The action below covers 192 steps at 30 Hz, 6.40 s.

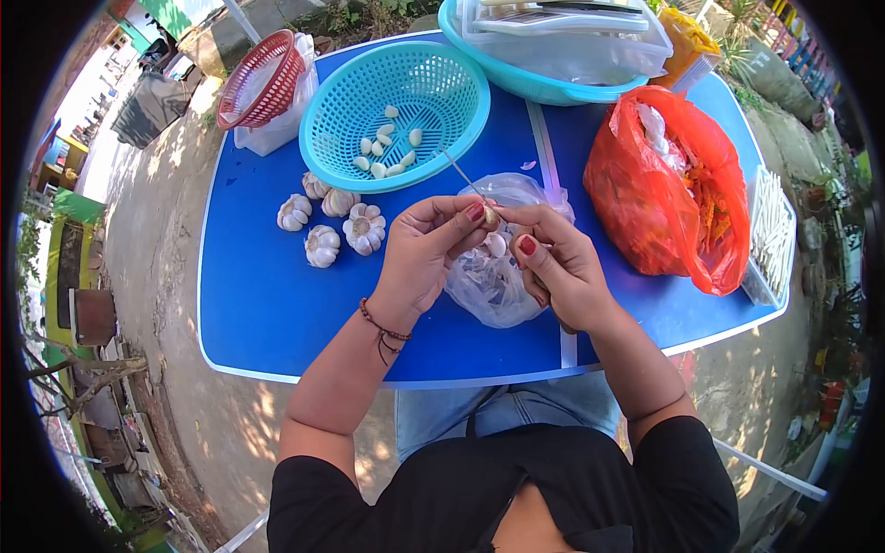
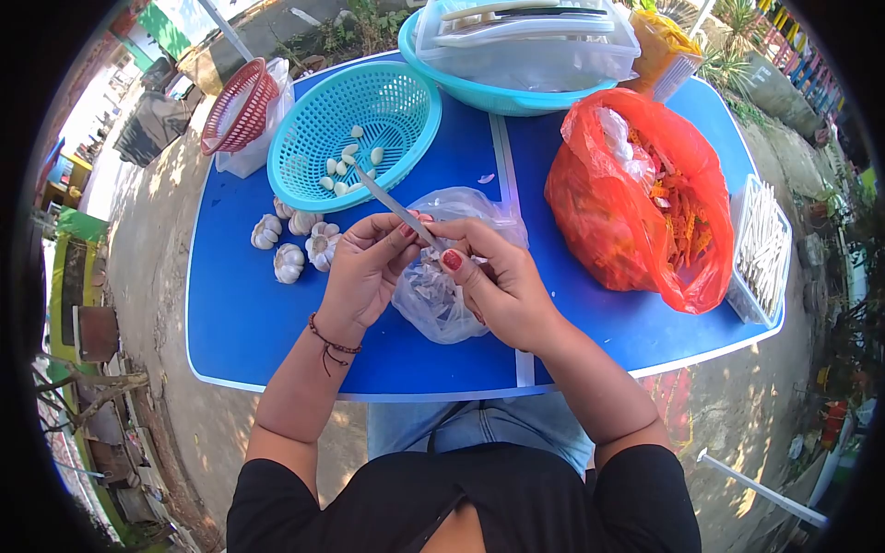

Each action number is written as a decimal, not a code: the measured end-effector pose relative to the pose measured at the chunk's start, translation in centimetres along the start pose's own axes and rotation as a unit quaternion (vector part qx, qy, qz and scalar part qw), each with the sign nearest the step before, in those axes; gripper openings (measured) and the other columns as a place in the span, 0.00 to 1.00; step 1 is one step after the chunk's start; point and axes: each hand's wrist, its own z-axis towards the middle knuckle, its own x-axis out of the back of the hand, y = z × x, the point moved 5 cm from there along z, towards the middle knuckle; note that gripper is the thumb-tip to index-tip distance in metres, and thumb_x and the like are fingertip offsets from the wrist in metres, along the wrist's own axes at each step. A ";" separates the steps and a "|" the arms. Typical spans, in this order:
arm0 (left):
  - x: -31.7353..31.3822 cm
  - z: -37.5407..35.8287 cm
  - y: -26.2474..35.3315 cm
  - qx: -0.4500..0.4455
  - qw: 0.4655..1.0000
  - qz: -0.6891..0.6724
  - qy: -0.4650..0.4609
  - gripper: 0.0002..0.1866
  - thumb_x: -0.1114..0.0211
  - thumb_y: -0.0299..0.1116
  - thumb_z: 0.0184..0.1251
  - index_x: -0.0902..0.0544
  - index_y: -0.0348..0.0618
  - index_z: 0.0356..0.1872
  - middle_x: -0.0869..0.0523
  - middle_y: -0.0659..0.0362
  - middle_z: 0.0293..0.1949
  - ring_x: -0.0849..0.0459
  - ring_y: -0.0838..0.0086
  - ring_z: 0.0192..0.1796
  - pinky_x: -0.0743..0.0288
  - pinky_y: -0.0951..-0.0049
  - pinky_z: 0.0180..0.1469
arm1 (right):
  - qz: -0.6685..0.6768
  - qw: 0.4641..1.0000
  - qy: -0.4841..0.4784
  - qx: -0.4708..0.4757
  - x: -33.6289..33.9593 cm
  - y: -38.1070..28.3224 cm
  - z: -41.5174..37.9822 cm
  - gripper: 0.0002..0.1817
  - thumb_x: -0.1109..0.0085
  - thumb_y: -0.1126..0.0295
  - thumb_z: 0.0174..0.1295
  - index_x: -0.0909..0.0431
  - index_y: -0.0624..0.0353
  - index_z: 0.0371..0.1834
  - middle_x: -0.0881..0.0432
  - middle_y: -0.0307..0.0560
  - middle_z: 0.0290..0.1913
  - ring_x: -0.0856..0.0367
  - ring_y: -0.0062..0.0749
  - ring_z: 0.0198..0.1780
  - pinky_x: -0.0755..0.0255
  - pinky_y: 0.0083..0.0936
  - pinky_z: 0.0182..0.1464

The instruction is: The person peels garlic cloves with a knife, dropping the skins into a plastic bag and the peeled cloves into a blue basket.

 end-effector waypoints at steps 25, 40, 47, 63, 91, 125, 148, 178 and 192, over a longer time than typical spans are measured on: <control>-0.4 -0.3 0.0 0.004 0.994 -0.085 -0.067 0.15 0.35 0.21 0.60 0.22 0.39 0.48 0.16 0.53 0.45 0.16 0.69 0.49 0.19 0.72 0.53 | -0.083 0.993 0.009 0.081 0.2 -1.2 -0.4 0.17 0.49 0.64 0.69 0.32 0.64 0.55 0.24 0.43 0.33 0.29 0.19 0.25 0.30 0.17 0.30; 0.0 -0.6 0.4 -0.092 0.995 -0.026 -0.027 0.12 0.33 0.17 0.57 0.21 0.36 0.41 0.15 0.52 0.41 0.14 0.71 0.44 0.18 0.73 0.47 | -0.070 0.996 -0.051 0.026 -0.1 -1.5 -0.2 0.20 0.50 0.67 0.69 0.33 0.57 0.62 0.27 0.38 0.33 0.33 0.16 0.27 0.35 0.17 0.29; 0.3 -0.5 0.2 -0.083 0.996 -0.027 -0.006 0.10 0.33 0.17 0.57 0.20 0.37 0.40 0.15 0.53 0.40 0.14 0.72 0.43 0.18 0.75 0.45 | 0.026 0.998 -0.056 -0.018 0.0 -0.4 -0.2 0.20 0.54 0.69 0.71 0.35 0.55 0.66 0.33 0.33 0.26 0.41 0.08 0.18 0.47 0.12 0.20; 0.4 -0.3 0.4 -0.089 0.996 -0.008 -0.013 0.09 0.35 0.19 0.59 0.20 0.38 0.41 0.15 0.55 0.41 0.15 0.73 0.46 0.18 0.76 0.50 | 0.078 0.995 -0.058 -0.032 0.1 0.0 0.0 0.21 0.54 0.68 0.71 0.35 0.55 0.67 0.33 0.33 0.27 0.41 0.09 0.17 0.46 0.10 0.19; -0.1 -1.0 -1.1 0.041 0.985 -0.142 -0.092 0.19 0.43 0.30 0.69 0.30 0.38 0.59 0.20 0.55 0.51 0.17 0.73 0.52 0.18 0.81 0.51 | -0.338 0.918 0.016 0.205 -0.5 -2.4 -0.2 0.28 0.39 0.74 0.57 0.29 0.54 0.63 0.20 0.49 0.38 0.25 0.33 0.26 0.29 0.26 0.30; -0.2 -0.8 0.4 -0.141 0.989 0.026 -0.022 0.14 0.33 0.18 0.58 0.20 0.32 0.46 0.15 0.50 0.43 0.15 0.71 0.45 0.19 0.73 0.49 | -0.106 0.993 -0.019 0.043 0.0 -1.5 0.0 0.19 0.50 0.71 0.68 0.30 0.58 0.62 0.25 0.40 0.34 0.32 0.15 0.30 0.33 0.16 0.32; -0.6 -0.7 0.3 -0.091 0.992 0.084 -0.010 0.13 0.37 0.21 0.63 0.22 0.35 0.49 0.16 0.53 0.44 0.15 0.70 0.46 0.19 0.74 0.51 | 0.111 0.993 -0.040 -0.025 0.4 0.4 0.2 0.21 0.53 0.64 0.71 0.33 0.56 0.65 0.31 0.37 0.29 0.36 0.12 0.16 0.43 0.10 0.17; -0.8 -1.0 0.3 -0.143 0.979 0.144 -0.003 0.10 0.37 0.25 0.65 0.19 0.31 0.45 0.14 0.54 0.40 0.14 0.76 0.38 0.18 0.79 0.43 | -0.076 0.995 0.011 0.062 0.3 -0.4 0.2 0.19 0.52 0.66 0.71 0.33 0.57 0.64 0.35 0.32 0.24 0.39 0.09 0.17 0.45 0.11 0.18; -1.4 -1.0 0.9 -0.209 0.949 0.237 -0.024 0.09 0.39 0.21 0.65 0.18 0.32 0.44 0.14 0.55 0.40 0.15 0.77 0.38 0.18 0.79 0.42 | 0.101 0.994 -0.021 -0.031 0.4 -0.1 0.2 0.18 0.54 0.65 0.71 0.33 0.57 0.61 0.34 0.34 0.25 0.38 0.11 0.14 0.44 0.11 0.16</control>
